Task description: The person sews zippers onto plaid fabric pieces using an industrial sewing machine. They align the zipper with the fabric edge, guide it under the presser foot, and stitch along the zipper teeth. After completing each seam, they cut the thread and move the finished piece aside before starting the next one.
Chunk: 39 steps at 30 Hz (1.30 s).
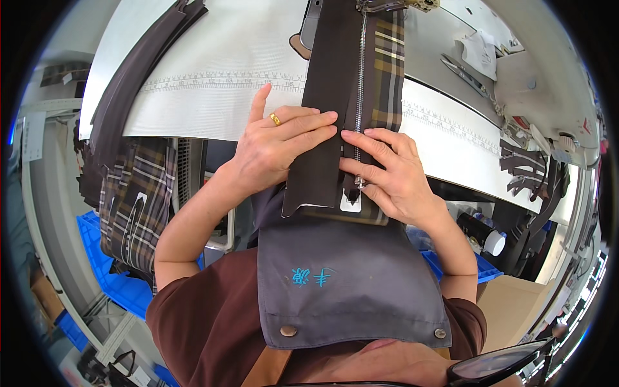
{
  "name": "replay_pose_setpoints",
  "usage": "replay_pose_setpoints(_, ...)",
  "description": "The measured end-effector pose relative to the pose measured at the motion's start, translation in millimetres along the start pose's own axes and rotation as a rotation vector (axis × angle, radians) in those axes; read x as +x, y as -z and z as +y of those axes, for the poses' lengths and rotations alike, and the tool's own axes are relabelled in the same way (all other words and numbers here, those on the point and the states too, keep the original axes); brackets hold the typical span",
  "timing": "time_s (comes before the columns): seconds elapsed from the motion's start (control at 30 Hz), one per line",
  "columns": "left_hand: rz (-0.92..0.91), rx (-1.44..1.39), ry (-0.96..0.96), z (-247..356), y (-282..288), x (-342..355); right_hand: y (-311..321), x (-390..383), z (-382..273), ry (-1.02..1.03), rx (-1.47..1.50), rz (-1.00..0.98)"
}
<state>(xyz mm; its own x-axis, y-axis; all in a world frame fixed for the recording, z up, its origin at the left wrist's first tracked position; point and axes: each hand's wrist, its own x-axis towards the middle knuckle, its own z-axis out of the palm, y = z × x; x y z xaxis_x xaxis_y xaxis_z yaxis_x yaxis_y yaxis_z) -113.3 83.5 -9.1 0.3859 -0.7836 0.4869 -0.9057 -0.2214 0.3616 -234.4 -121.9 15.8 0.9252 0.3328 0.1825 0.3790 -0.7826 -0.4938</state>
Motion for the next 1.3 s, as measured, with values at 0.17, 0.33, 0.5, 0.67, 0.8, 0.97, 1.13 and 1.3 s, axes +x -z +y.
replay_pose_setpoints(0.17,-0.02,0.037,-0.027,-3,1,-1,17,-2,1,-0.097,0.442,0.105)
replay_pose_setpoints(0.33,-0.021,0.031,-0.028,-2,0,0,1,-16,9,0.083,-0.114,0.196)
replay_pose_setpoints(0.5,-0.042,-0.01,0.018,0,1,-2,-17,-13,14,0.106,-0.231,0.243)
replay_pose_setpoints(0.67,-0.029,-0.039,0.009,2,1,0,-20,-1,3,0.072,-0.208,0.316)
replay_pose_setpoints(0.8,0.053,-0.068,-0.048,1,-1,3,-18,0,4,0.075,-0.181,0.295)
replay_pose_setpoints(0.97,0.076,-0.076,-0.058,2,-7,6,-16,0,6,0.072,-0.173,0.247)
replay_pose_setpoints(1.13,0.045,-0.096,-0.025,2,-6,5,-17,0,5,0.065,-0.175,0.244)
replay_pose_setpoints(1.3,0.036,-0.079,-0.028,1,-5,4,-18,-1,5,0.065,-0.178,0.24)
